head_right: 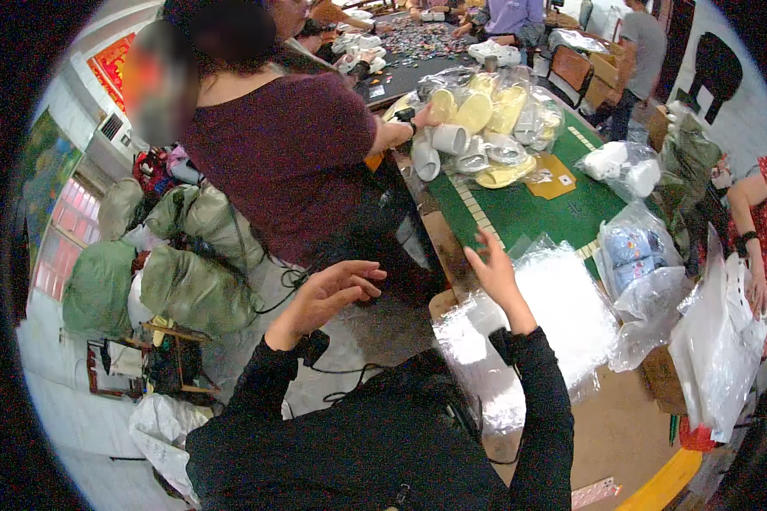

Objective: Packing various pairs of shoes into individual plastic bags and then into larger transport sacks.

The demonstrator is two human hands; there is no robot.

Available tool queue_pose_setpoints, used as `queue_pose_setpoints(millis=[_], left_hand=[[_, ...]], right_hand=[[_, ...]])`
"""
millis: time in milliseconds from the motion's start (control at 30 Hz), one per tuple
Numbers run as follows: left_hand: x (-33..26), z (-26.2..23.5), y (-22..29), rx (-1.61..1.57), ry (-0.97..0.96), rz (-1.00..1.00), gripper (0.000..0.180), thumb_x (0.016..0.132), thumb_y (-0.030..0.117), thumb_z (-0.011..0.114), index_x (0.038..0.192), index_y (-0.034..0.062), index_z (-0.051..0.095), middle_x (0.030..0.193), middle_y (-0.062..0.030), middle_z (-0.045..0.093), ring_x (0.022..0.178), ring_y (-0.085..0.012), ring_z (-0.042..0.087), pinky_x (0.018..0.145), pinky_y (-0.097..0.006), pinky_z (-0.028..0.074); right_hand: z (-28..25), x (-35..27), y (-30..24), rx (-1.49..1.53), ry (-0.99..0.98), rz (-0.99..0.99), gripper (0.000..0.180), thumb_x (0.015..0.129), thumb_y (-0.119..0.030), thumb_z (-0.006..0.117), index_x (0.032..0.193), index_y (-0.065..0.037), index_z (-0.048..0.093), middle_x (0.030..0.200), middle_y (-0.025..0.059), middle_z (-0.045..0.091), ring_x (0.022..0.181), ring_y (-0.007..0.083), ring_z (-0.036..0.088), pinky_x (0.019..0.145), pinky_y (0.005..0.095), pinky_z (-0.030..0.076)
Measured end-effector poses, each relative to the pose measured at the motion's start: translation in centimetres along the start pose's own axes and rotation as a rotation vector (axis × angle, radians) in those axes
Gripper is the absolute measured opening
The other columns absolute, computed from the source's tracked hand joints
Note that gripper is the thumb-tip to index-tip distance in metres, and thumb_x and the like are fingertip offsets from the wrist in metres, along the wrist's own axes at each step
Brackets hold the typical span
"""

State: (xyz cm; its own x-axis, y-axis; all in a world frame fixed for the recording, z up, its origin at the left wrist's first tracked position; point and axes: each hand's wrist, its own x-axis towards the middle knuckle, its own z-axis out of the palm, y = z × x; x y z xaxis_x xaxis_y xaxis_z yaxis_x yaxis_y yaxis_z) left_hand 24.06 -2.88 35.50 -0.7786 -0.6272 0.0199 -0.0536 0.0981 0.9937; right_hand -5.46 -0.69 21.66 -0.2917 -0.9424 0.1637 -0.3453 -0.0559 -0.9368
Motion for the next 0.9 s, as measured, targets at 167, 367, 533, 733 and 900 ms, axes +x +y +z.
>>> queue_pose_setpoints(millis=[167, 367, 533, 733, 900], left_hand=[[-0.6, -0.3, -5.2, -0.141, 0.066, -0.174, 0.039, 0.088, 0.011, 0.050, 0.126, 0.0054, 0.044, 0.124, -0.0084, 0.050, 0.101, -0.0170, 0.055, 0.085, -0.029, 0.043], [-1.9, -2.0, -10.4, 0.130, 0.185, -0.300, 0.046, 0.088, 0.016, 0.053, 0.131, 0.0076, 0.039, 0.130, -0.0083, 0.044, 0.110, -0.0192, 0.049, 0.087, -0.029, 0.041], [-4.1, -2.7, -13.7, 0.042, 0.257, -0.439, 0.050, 0.086, 0.015, 0.057, 0.132, 0.0095, 0.038, 0.131, -0.0111, 0.042, 0.109, -0.0178, 0.049, 0.089, -0.029, 0.041], [-4.4, -3.1, -15.4, 0.036, 0.298, -0.470, 0.053, 0.086, 0.017, 0.058, 0.133, 0.0091, 0.036, 0.131, -0.0147, 0.041, 0.100, -0.0167, 0.054, 0.079, -0.028, 0.046], [-0.3, -1.9, -18.4, 0.184, 0.191, -0.499, 0.054, 0.086, 0.027, 0.057, 0.131, 0.0071, 0.037, 0.120, -0.0157, 0.048, 0.090, -0.0179, 0.056, 0.074, -0.029, 0.046]], right_hand=[[1.8, 5.9, -2.2, -0.174, 0.001, -0.216, 0.055, 0.084, -0.023, 0.059, 0.128, -0.001, 0.035, 0.123, 0.0196, 0.048, 0.099, 0.0268, 0.056, 0.084, 0.0322, 0.043], [4.9, 11.5, -4.5, -0.134, -0.056, -0.204, 0.064, 0.080, -0.031, 0.061, 0.127, 0.004, 0.035, 0.123, 0.0254, 0.047, 0.116, 0.0357, 0.044, 0.096, 0.0369, 0.035], [8.9, 14.2, -6.9, -0.234, -0.045, -0.187, 0.103, 0.064, -0.051, 0.071, 0.135, 0.004, 0.020, 0.134, 0.0245, 0.034, 0.125, 0.0355, 0.034, 0.101, 0.0389, 0.030], [16.7, 18.5, -12.8, -0.167, 0.207, -0.170, 0.139, 0.047, -0.066, 0.072, 0.138, 0.000, -0.008, 0.143, 0.0233, 0.015, 0.133, 0.0402, 0.008, 0.102, 0.0614, 0.001], [18.4, 23.5, -9.4, -0.041, -0.053, 0.362, 0.072, 0.075, -0.041, 0.061, 0.128, 0.000, 0.037, 0.115, 0.0225, 0.054, 0.116, 0.0354, 0.045, 0.098, 0.0453, 0.030]])
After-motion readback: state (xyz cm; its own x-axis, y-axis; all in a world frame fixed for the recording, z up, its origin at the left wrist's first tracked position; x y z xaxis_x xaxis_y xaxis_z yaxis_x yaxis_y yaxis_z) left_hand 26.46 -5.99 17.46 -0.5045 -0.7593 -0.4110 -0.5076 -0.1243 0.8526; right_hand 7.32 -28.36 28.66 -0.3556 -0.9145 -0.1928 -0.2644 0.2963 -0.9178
